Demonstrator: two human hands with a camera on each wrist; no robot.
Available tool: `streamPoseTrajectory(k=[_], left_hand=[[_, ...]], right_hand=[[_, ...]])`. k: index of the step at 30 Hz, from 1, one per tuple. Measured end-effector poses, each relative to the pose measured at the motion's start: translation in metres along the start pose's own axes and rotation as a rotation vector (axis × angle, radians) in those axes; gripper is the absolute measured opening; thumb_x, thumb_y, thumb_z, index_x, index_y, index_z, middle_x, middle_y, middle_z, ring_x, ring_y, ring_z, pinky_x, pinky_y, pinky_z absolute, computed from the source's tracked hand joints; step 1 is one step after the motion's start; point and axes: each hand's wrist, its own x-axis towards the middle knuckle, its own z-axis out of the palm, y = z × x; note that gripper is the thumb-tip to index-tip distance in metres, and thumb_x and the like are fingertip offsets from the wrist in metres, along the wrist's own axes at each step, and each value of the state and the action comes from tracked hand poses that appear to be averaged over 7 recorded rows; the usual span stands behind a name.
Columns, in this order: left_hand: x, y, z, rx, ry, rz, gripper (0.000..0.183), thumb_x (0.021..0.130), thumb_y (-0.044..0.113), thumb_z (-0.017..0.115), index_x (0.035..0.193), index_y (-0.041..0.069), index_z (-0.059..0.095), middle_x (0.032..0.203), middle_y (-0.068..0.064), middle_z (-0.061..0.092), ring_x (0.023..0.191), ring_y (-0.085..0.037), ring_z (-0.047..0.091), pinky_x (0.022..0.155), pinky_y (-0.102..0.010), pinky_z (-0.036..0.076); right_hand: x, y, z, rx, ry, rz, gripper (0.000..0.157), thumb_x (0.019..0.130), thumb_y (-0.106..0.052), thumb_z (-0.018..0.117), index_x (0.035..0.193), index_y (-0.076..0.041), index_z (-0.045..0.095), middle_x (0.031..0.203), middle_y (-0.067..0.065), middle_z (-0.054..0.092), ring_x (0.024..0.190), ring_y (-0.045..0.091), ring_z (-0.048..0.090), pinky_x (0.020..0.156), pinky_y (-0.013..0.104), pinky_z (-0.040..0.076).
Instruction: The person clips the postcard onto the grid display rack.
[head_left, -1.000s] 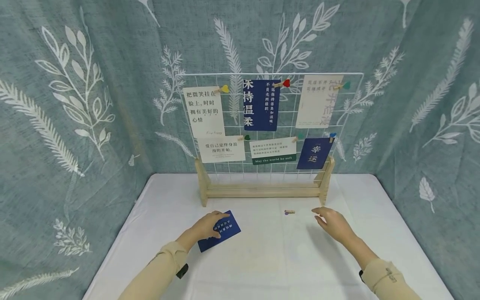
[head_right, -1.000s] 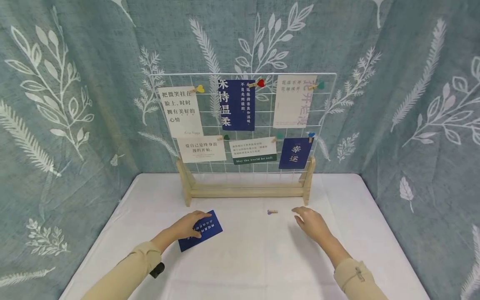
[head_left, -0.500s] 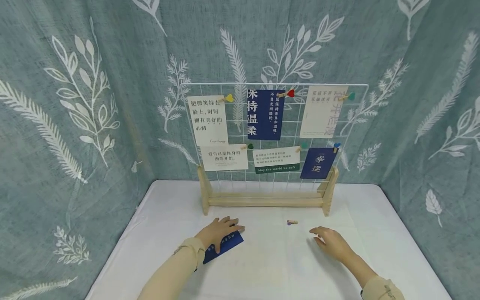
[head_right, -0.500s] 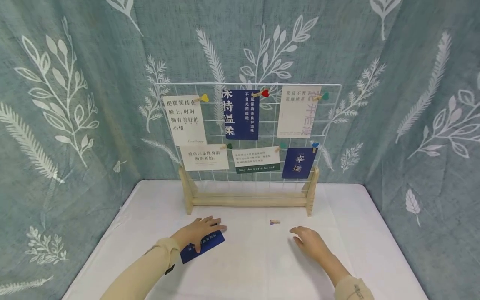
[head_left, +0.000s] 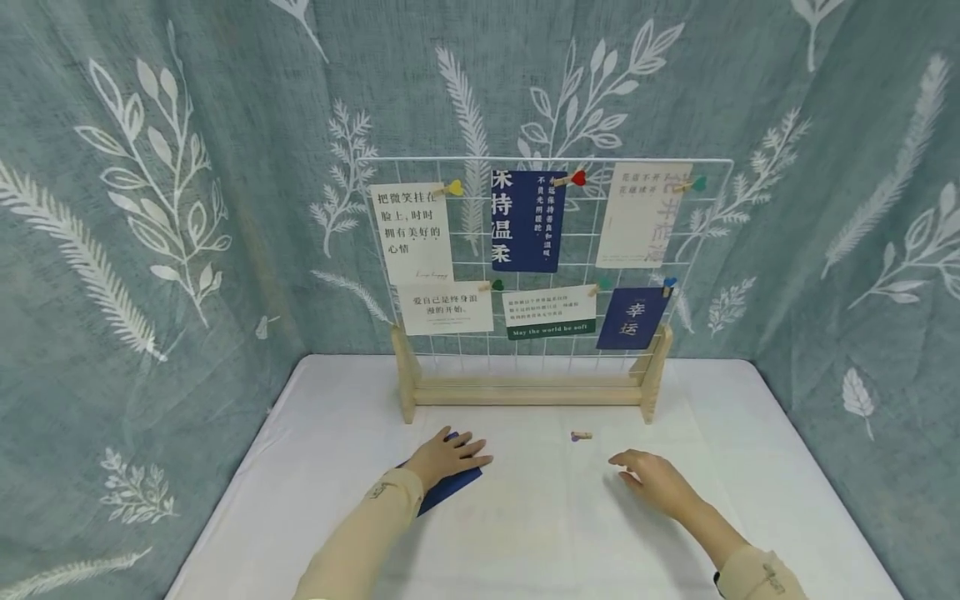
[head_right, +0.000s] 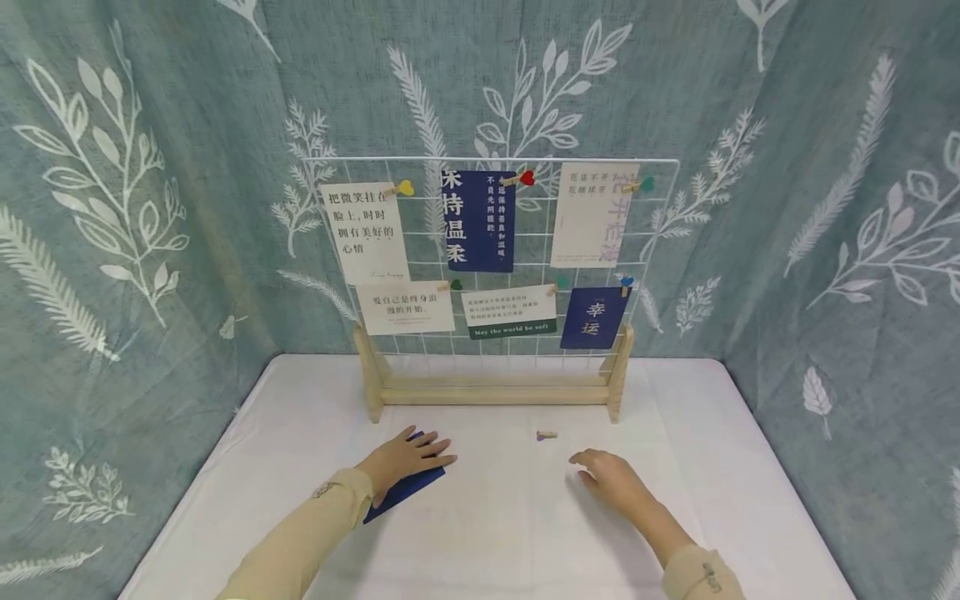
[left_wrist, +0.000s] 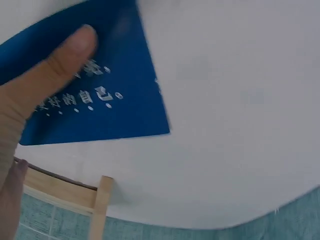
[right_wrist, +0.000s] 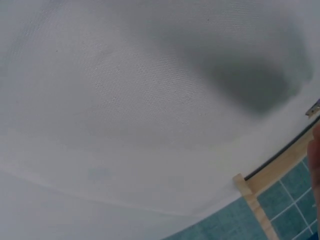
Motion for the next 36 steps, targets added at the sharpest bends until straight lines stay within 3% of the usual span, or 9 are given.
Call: streamPoseTrajectory(k=[8, 18, 28, 36], left_hand=[[0.006, -0.004, 0.004, -0.078, -0.069, 0.032, 0.114, 0.061, 0.053, 0.082, 0.149, 0.039, 0.011, 0.157, 0.013, 0.017, 0.144, -0.007, 0.021, 0.116, -0.036, 0.027], [0.001, -0.007, 0.006, -0.110, -0.035, 0.070, 0.114, 0.060, 0.047, 0.086, 0.149, 0.036, 0.016, 0.153, 0.010, 0.029, 0.140, -0.011, 0.030, 0.116, -0.035, 0.027], [0.001, -0.009, 0.007, -0.021, 0.006, 0.077, 0.116, 0.056, 0.059, 0.083, 0.148, 0.030, 0.018, 0.147, 0.010, 0.033, 0.140, -0.010, 0.028, 0.117, -0.034, 0.024], [-0.003, -0.014, 0.012, 0.039, 0.006, 0.034, 0.120, 0.054, 0.069, 0.078, 0.149, 0.028, 0.019, 0.150, 0.009, 0.030, 0.141, -0.013, 0.026, 0.118, -0.035, 0.023]], right_hand=[[0.008, -0.012, 0.002, 0.006, -0.008, -0.056, 0.020, 0.078, 0.006, 0.068, 0.098, 0.001, 0.068, 0.096, 0.013, 0.071, 0.079, 0.023, 0.068, 0.068, 0.030, 0.057], [0.014, -0.018, -0.002, -0.015, -0.061, -0.072, 0.018, 0.079, 0.005, 0.067, 0.097, 0.002, 0.068, 0.096, 0.014, 0.071, 0.081, 0.024, 0.069, 0.069, 0.032, 0.057], [0.019, -0.014, 0.000, -0.048, -0.036, -0.076, 0.019, 0.078, 0.006, 0.068, 0.096, 0.001, 0.068, 0.093, 0.012, 0.071, 0.079, 0.024, 0.068, 0.068, 0.031, 0.056], [0.025, -0.009, 0.004, -0.054, -0.011, -0.043, 0.018, 0.077, 0.007, 0.068, 0.095, 0.002, 0.068, 0.093, 0.014, 0.072, 0.080, 0.025, 0.069, 0.069, 0.032, 0.056]])
